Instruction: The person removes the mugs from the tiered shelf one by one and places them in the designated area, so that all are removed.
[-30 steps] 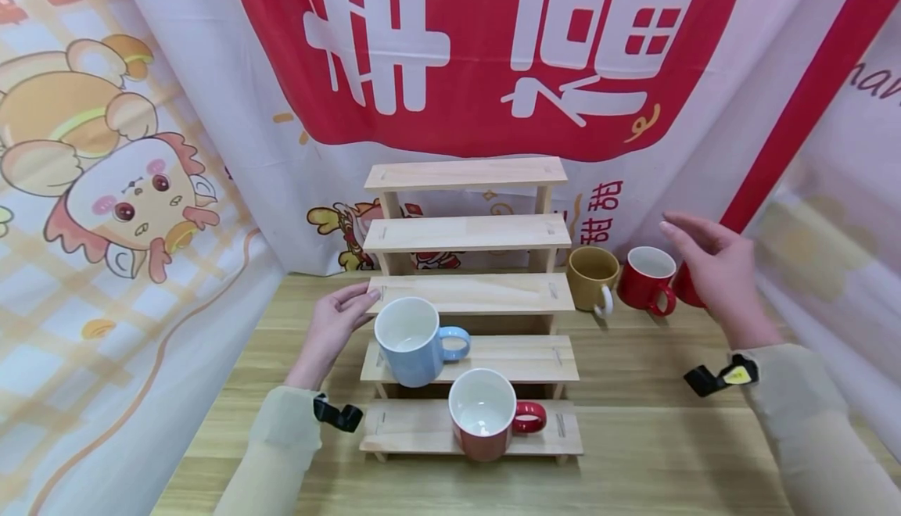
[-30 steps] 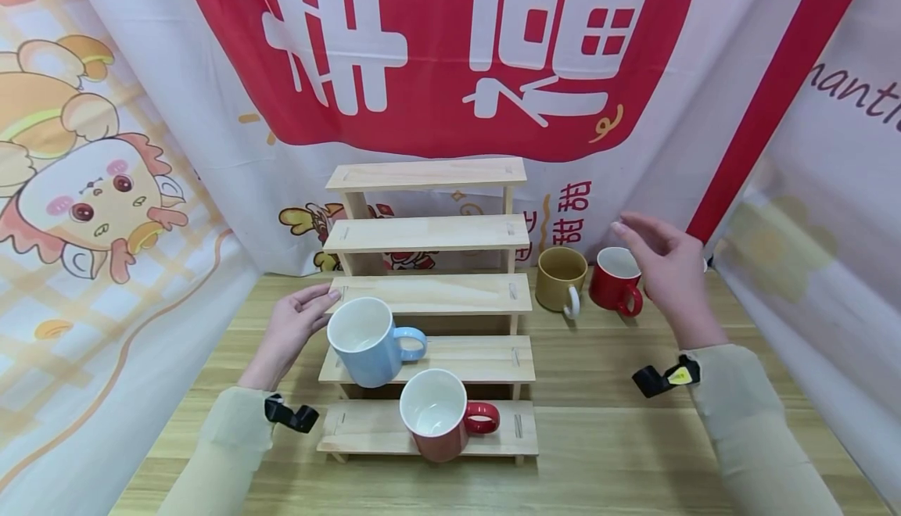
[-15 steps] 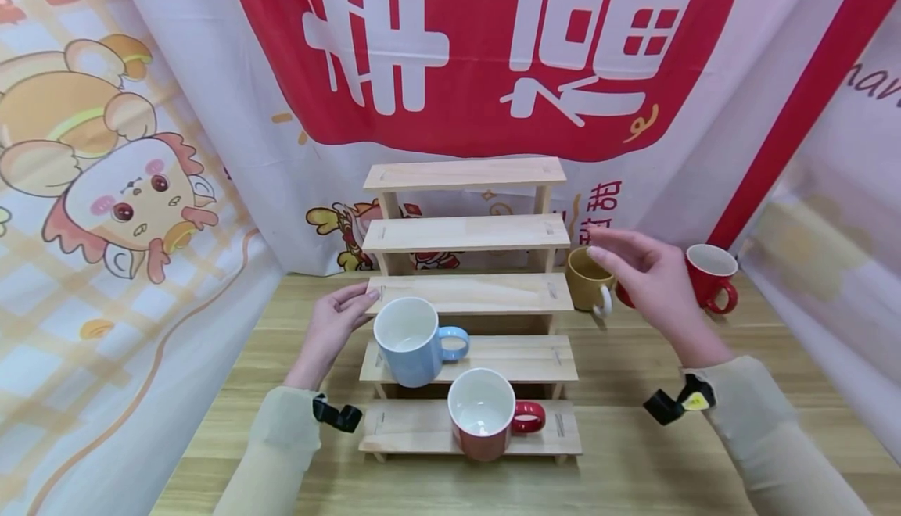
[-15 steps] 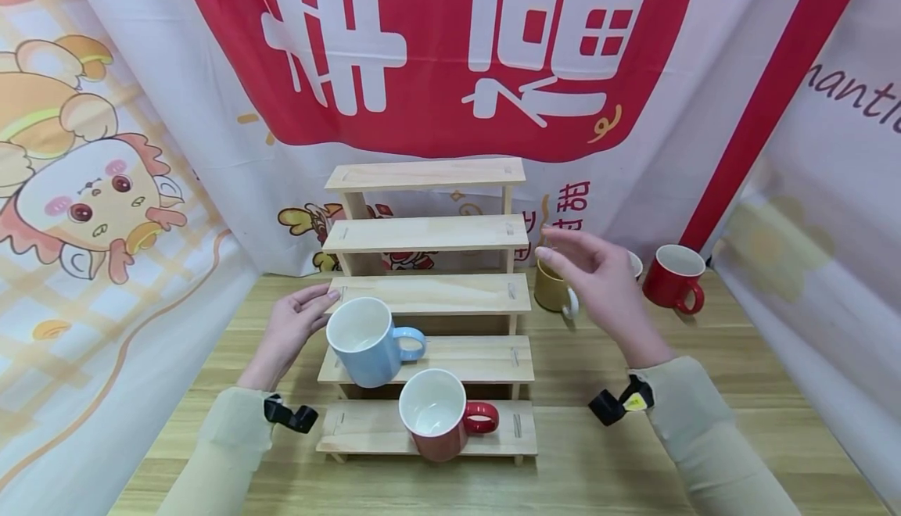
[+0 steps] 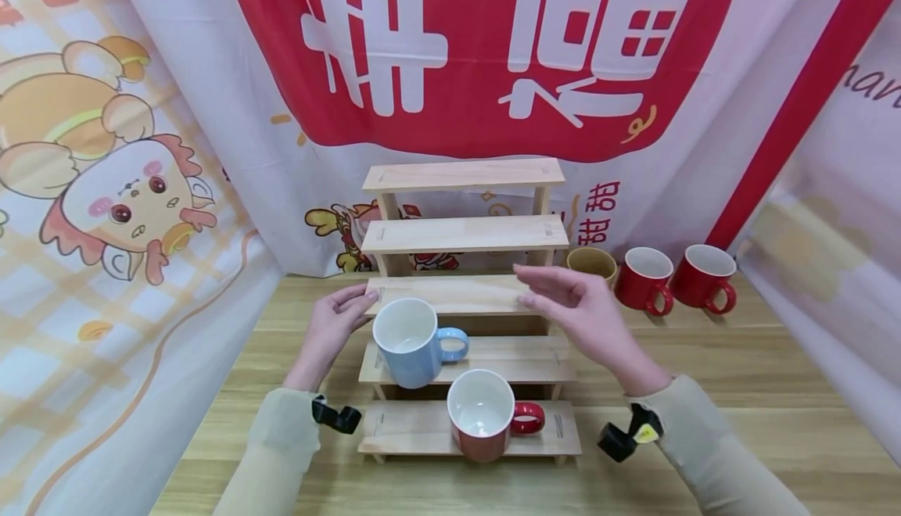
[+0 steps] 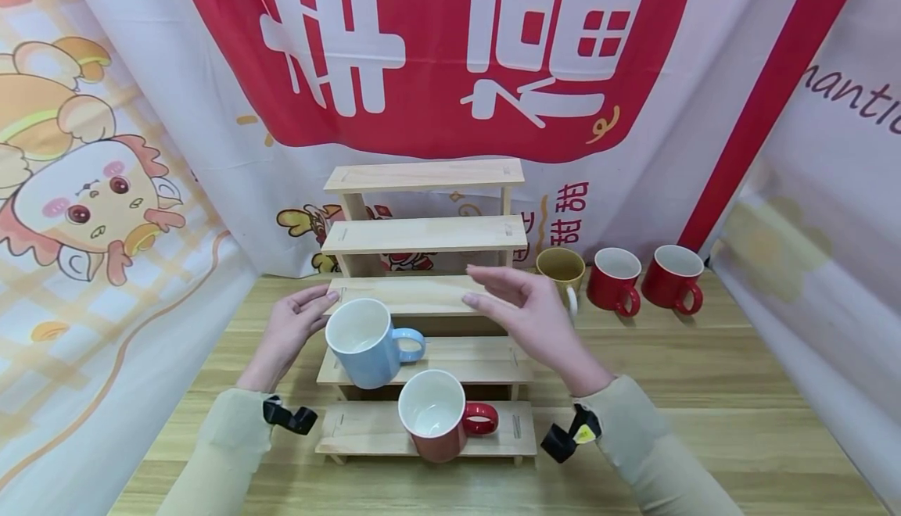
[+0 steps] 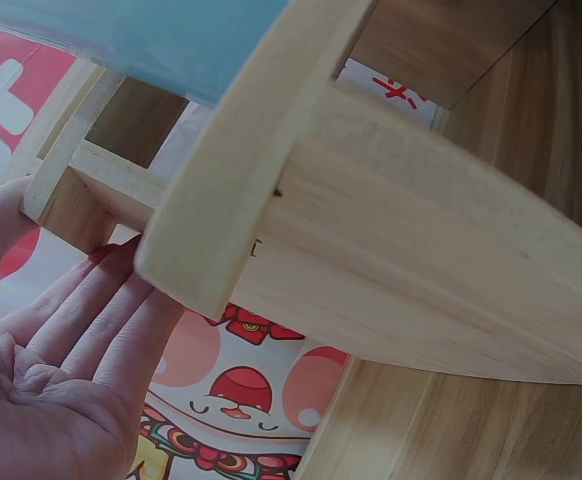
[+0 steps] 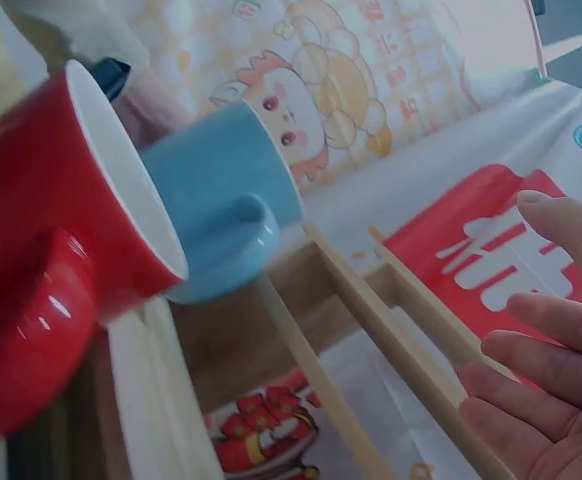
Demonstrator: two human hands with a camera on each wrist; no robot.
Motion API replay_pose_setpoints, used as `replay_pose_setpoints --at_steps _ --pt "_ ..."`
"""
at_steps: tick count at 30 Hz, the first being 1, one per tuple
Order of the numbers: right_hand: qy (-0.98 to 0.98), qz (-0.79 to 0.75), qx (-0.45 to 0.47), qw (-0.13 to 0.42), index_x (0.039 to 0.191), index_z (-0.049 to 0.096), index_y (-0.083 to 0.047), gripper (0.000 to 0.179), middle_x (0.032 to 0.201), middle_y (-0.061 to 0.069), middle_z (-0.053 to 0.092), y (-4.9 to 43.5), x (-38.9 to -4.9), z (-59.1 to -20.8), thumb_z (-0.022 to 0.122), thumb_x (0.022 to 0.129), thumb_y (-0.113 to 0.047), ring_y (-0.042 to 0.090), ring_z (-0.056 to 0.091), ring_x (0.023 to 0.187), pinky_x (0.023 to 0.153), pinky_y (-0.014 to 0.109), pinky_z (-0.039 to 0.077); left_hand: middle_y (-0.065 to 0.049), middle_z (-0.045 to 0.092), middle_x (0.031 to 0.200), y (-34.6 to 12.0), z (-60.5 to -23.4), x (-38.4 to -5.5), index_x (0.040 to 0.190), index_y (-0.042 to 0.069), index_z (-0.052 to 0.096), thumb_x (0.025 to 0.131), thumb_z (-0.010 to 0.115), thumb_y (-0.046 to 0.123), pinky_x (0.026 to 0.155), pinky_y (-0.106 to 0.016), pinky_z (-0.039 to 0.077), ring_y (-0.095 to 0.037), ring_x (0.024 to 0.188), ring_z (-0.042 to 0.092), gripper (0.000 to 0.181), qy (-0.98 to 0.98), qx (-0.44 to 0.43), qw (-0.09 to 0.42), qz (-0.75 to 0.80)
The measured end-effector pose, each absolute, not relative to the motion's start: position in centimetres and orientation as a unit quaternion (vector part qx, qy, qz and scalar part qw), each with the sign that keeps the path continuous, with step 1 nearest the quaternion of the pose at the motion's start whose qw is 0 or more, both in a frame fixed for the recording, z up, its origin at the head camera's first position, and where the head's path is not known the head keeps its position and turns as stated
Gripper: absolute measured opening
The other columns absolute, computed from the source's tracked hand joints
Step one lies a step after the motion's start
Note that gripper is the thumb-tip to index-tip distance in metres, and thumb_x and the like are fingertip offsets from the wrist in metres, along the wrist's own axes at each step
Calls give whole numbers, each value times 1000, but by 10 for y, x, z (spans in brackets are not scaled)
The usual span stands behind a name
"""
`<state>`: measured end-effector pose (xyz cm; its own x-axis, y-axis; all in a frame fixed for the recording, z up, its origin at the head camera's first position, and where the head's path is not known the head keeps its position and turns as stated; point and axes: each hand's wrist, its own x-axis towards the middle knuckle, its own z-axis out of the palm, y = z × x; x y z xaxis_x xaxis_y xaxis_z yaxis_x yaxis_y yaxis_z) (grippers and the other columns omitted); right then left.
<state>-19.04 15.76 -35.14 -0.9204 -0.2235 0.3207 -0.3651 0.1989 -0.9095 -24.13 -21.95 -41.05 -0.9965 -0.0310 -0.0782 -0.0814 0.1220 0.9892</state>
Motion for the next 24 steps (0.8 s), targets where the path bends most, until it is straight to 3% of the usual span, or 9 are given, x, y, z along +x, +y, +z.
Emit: replay_pose_setpoints --at_steps 9,16,24 --pt "-758 619 207 -5 127 71 -9 39 125 9 70 128 -183 -365 80 92 -24 21 69 109 92 30 58 -20 63 134 -222 -419 -246 142 -3 54 98 72 36 93 -27 56 -16 112 65 61 749 -34 8 661" --pt "-750 622 221 -47 127 70 -3 41 124 9 71 109 -181 -375 79 92 -24 29 67 114 94 29 57 -20 62 135 -222 -419 -245 141 -4 53 98 72 36 93 -27 57 -16 112 66 62 748 -31 8 662" --pt "-755 608 232 -76 126 70 -3 38 120 9 72 91 -182 -381 79 93 -20 23 70 106 89 29 59 -20 62 136 -221 -417 -244 142 -3 52 98 71 35 94 -27 56 -15 113 65 61 746 -29 10 666"
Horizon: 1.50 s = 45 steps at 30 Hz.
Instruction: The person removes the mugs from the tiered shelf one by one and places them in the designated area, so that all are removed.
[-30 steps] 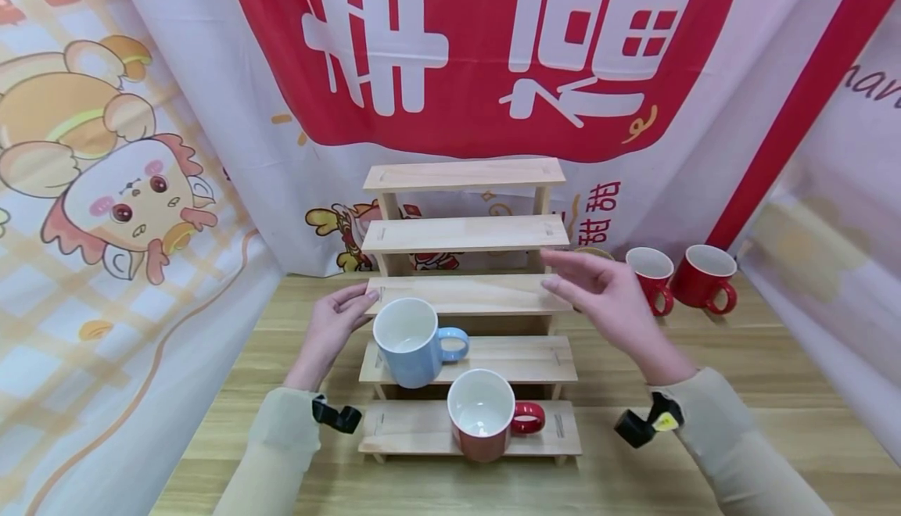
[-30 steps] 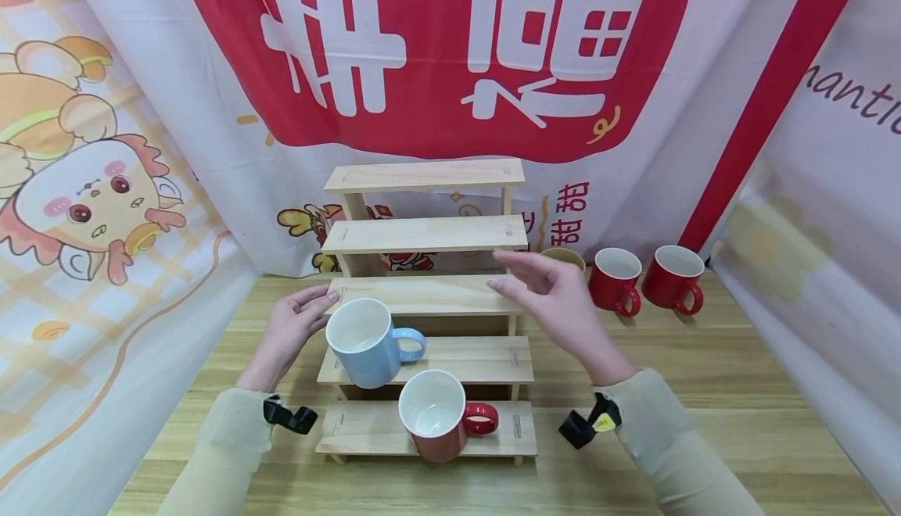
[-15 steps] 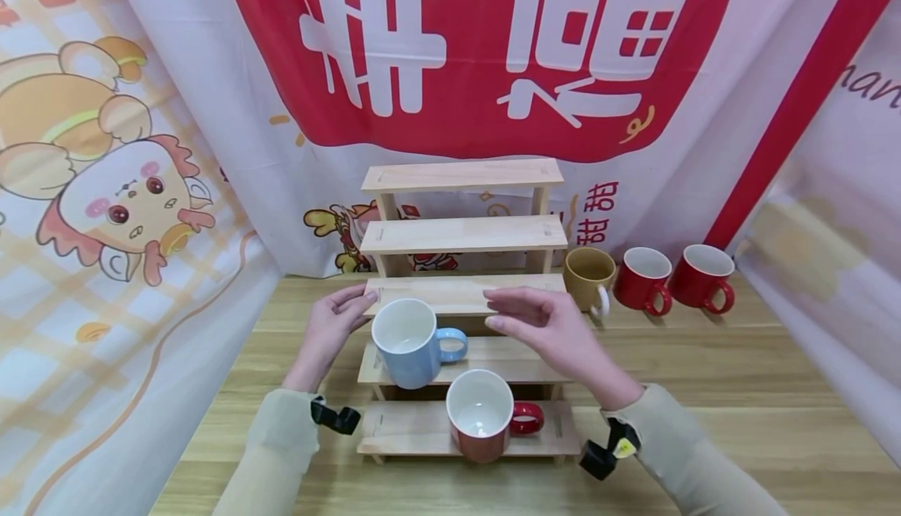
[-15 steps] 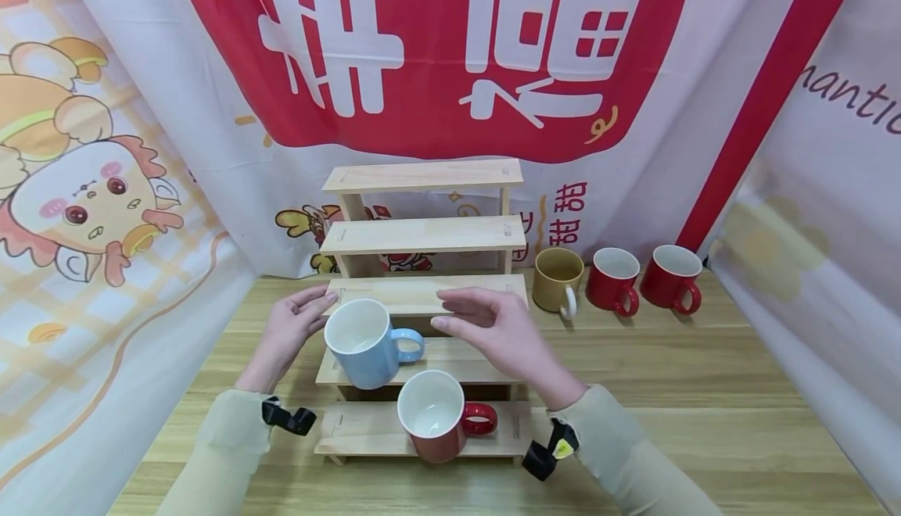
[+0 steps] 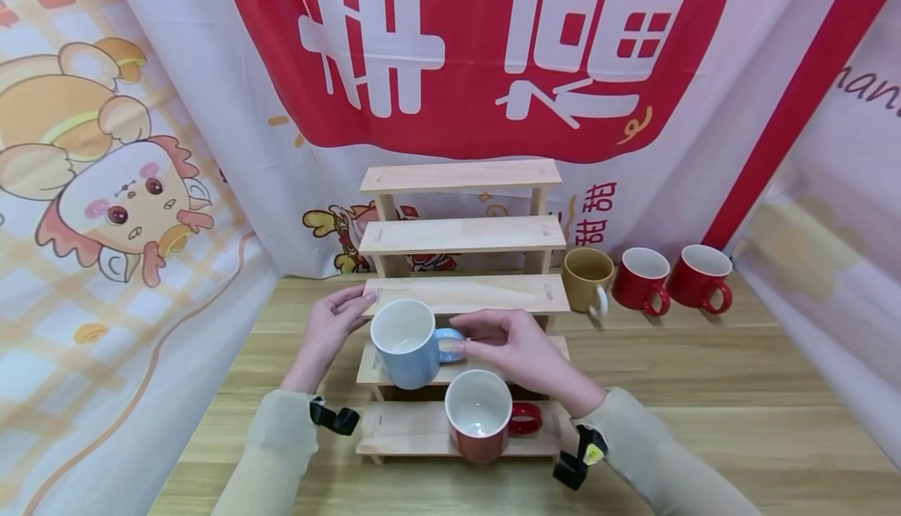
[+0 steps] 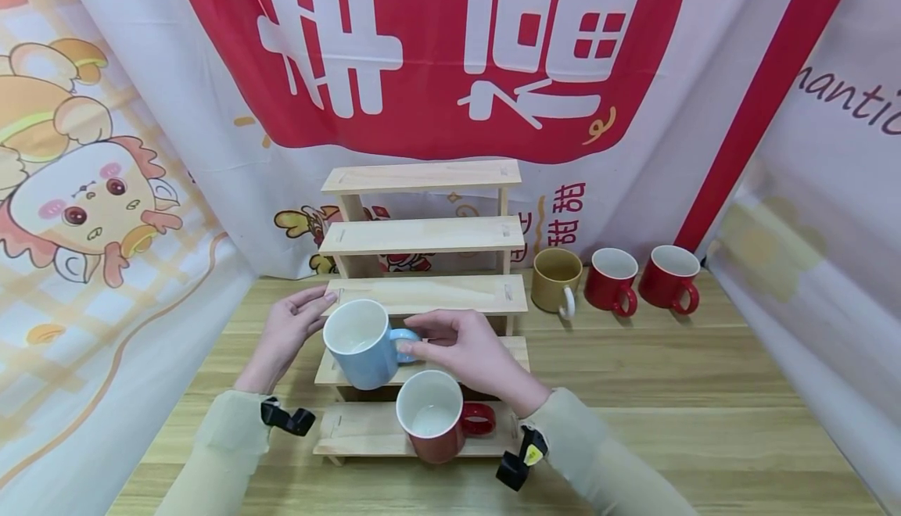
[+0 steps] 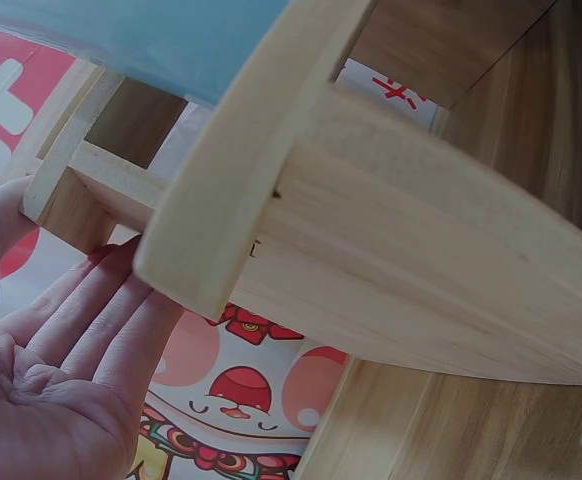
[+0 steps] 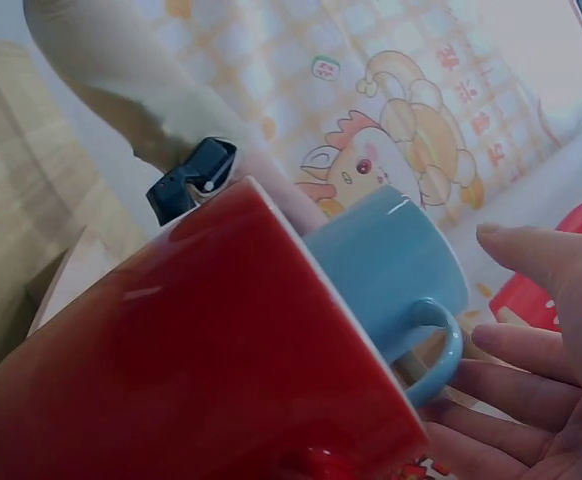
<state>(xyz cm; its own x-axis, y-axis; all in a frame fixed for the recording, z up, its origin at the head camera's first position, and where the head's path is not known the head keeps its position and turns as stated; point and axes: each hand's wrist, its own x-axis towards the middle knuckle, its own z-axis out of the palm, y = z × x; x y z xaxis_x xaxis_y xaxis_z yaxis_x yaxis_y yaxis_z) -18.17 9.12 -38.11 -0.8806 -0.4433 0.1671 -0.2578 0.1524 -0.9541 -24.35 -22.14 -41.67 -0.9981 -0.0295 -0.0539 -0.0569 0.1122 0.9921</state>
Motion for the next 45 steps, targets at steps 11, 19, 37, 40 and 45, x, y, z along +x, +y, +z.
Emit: replay_pose_setpoints --at_steps 11,19,37,40,45 --pt "771 -588 -227 89 124 72 -7 36 115 4 73 76 -189 -386 76 95 -29 17 70 100 86 29 60 -19 62 136 -222 -418 -244 143 -3 52 99 71 34 94 -28 56 -13 111 66 60 745 -29 10 666" --pt "763 -603 -216 91 117 73 -5 26 107 6 74 71 -190 -392 71 99 -24 21 70 96 81 40 63 -20 62 135 -221 -418 -243 142 -4 53 98 72 33 93 -27 56 -13 111 66 60 744 -26 7 668" --pt "757 -616 -198 95 107 75 -3 23 100 8 75 69 -194 -400 71 99 -25 28 71 96 77 36 64 -20 62 135 -221 -415 -242 142 -3 53 98 71 36 96 -30 56 -14 110 66 62 750 -29 9 661" --pt "753 -618 -205 94 107 74 -3 22 100 10 75 69 -194 -401 71 99 -24 28 71 96 77 36 64 -20 62 135 -221 -415 -243 143 -3 53 98 71 36 95 -30 56 -13 110 66 62 750 -29 10 660" --pt "744 -627 -211 93 106 74 -2 21 100 13 74 70 -195 -401 72 98 -21 29 71 95 77 38 64 -19 62 136 -221 -415 -243 143 -2 53 98 71 37 94 -29 56 -13 110 67 62 749 -30 12 662"
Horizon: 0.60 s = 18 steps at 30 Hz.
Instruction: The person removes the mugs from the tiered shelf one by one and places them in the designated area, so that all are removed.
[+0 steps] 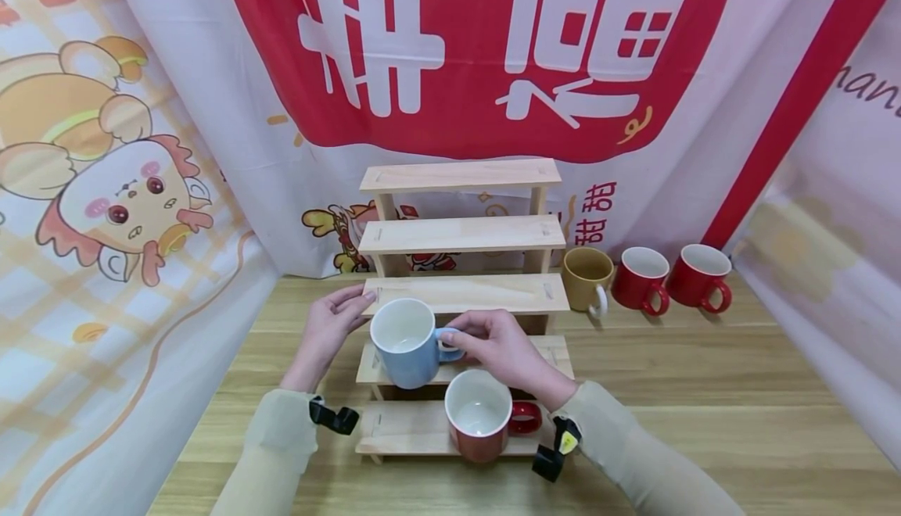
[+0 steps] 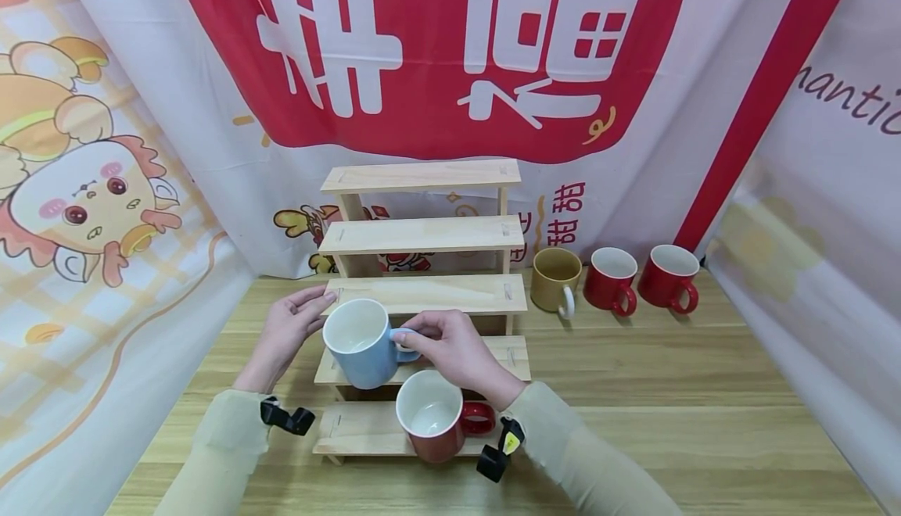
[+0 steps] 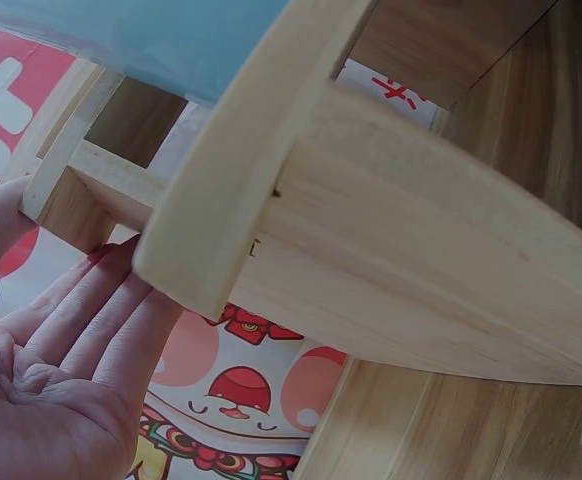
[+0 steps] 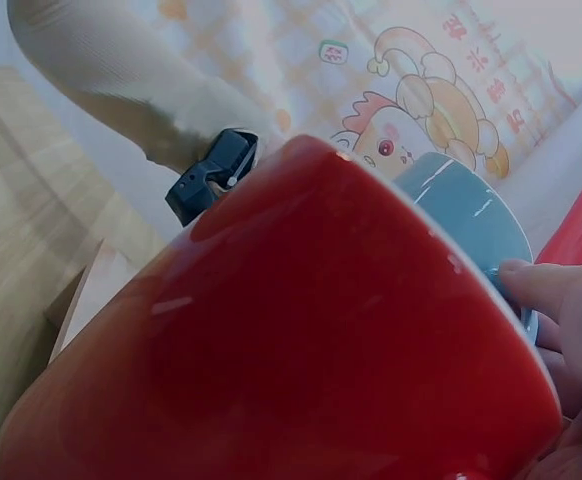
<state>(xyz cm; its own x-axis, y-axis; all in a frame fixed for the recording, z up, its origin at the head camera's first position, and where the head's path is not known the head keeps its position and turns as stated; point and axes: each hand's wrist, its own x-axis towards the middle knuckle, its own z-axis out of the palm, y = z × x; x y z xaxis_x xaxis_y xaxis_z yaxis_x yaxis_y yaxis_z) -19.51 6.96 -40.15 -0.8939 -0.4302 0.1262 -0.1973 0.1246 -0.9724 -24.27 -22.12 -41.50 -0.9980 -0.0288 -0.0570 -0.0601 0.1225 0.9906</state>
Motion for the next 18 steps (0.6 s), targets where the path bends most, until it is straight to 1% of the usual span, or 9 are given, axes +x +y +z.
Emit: replay_pose_setpoints --at_steps 6,9,14,18 --pt "741 -630 -215 90 106 74 -1 21 100 16 74 70 -194 -399 71 99 -21 28 71 94 78 41 64 -19 62 136 -221 -415 -242 142 -2 53 98 71 36 95 -31 56 -14 111 66 62 750 -31 11 661" --pt "739 -631 -221 80 105 75 -3 19 99 14 75 71 -191 -395 71 99 -21 26 72 93 78 42 64 -20 62 135 -221 -415 -242 142 -3 53 98 71 36 94 -29 56 -13 109 67 61 750 -29 9 661" --pt "743 -625 -232 59 104 76 -7 18 97 8 76 75 -188 -386 71 99 -23 24 73 91 77 36 64 -21 64 132 -220 -415 -242 141 -5 54 98 72 34 92 -27 57 -11 105 68 61 744 -26 6 668" --pt "743 -625 -232 48 105 76 -6 19 96 6 76 80 -186 -378 71 99 -24 23 73 90 76 35 64 -20 64 132 -220 -415 -242 141 -5 53 98 71 34 95 -31 56 -13 107 68 61 741 -25 8 671"
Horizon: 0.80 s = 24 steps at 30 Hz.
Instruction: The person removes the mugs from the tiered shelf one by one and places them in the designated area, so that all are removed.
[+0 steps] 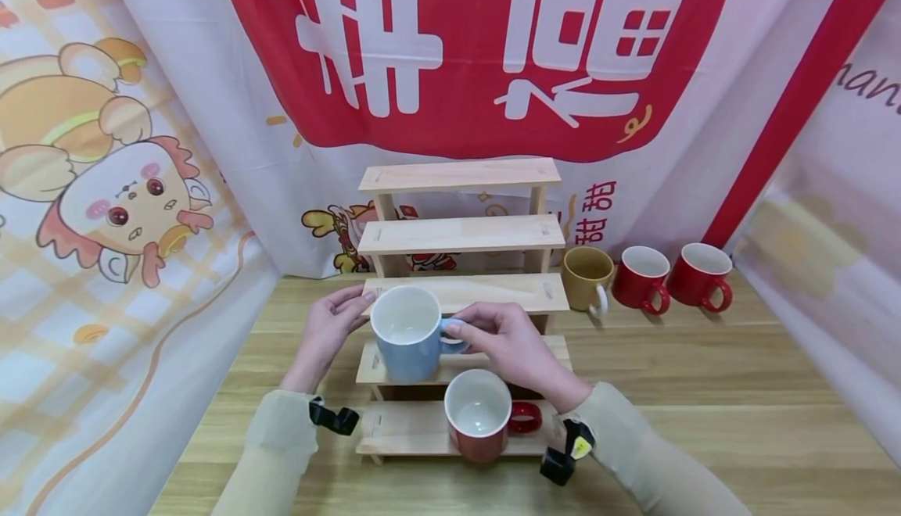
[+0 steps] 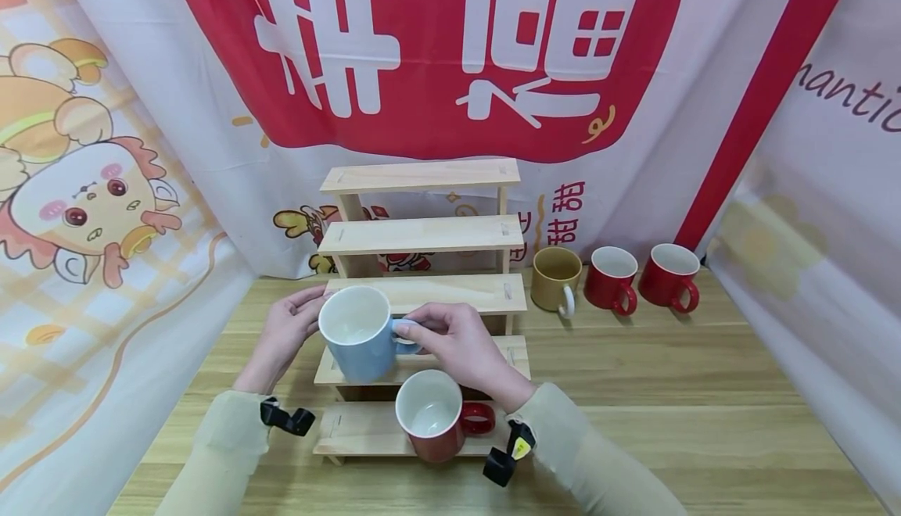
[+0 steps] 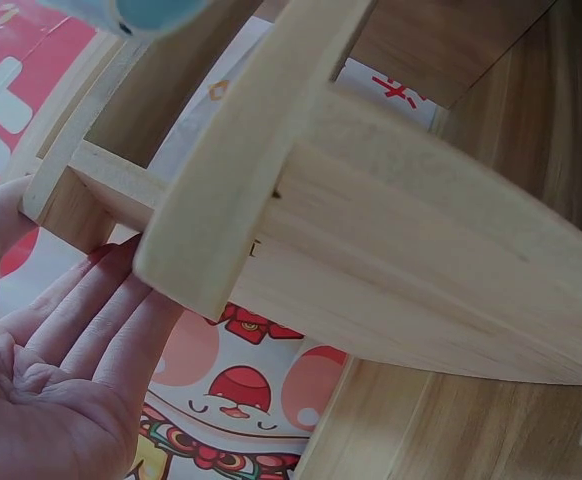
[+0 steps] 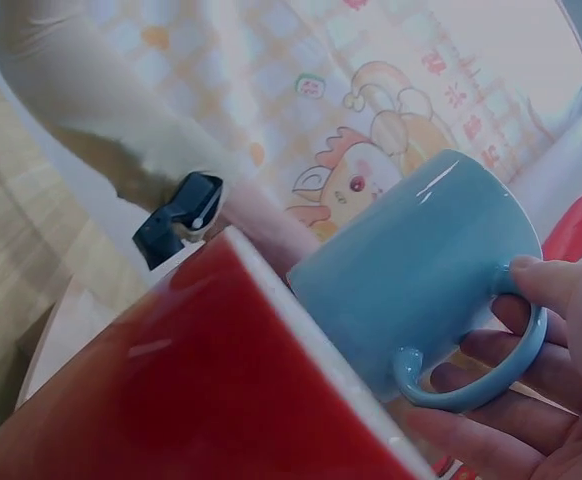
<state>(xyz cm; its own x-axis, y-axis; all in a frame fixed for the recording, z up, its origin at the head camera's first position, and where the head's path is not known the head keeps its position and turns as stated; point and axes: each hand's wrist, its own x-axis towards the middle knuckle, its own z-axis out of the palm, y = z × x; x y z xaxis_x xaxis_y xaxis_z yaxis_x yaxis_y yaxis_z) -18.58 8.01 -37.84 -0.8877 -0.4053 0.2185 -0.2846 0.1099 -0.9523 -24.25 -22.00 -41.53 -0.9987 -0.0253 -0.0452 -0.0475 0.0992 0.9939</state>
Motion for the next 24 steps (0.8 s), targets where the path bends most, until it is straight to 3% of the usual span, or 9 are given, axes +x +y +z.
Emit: replay_pose_setpoints --at_steps 5,17,24 --pt "741 -632 -224 33 107 76 -2 20 98 10 76 88 -184 -370 71 99 -20 25 73 89 75 36 64 -21 64 132 -221 -417 -243 141 -5 54 98 71 35 98 -35 55 -16 111 67 61 744 -24 5 668" --pt "738 -643 -207 -2 110 74 0 19 100 15 75 116 -183 -357 71 98 -15 28 74 86 76 42 64 -24 62 133 -220 -419 -243 140 -6 54 99 71 32 94 -29 56 -12 104 69 59 733 -22 1 679" --pt "758 -625 -184 -26 110 75 -2 20 104 13 74 139 -181 -354 72 97 -18 26 73 87 74 38 64 -24 61 134 -220 -418 -243 143 -6 51 99 71 31 94 -28 56 -12 105 68 61 734 -17 3 679"
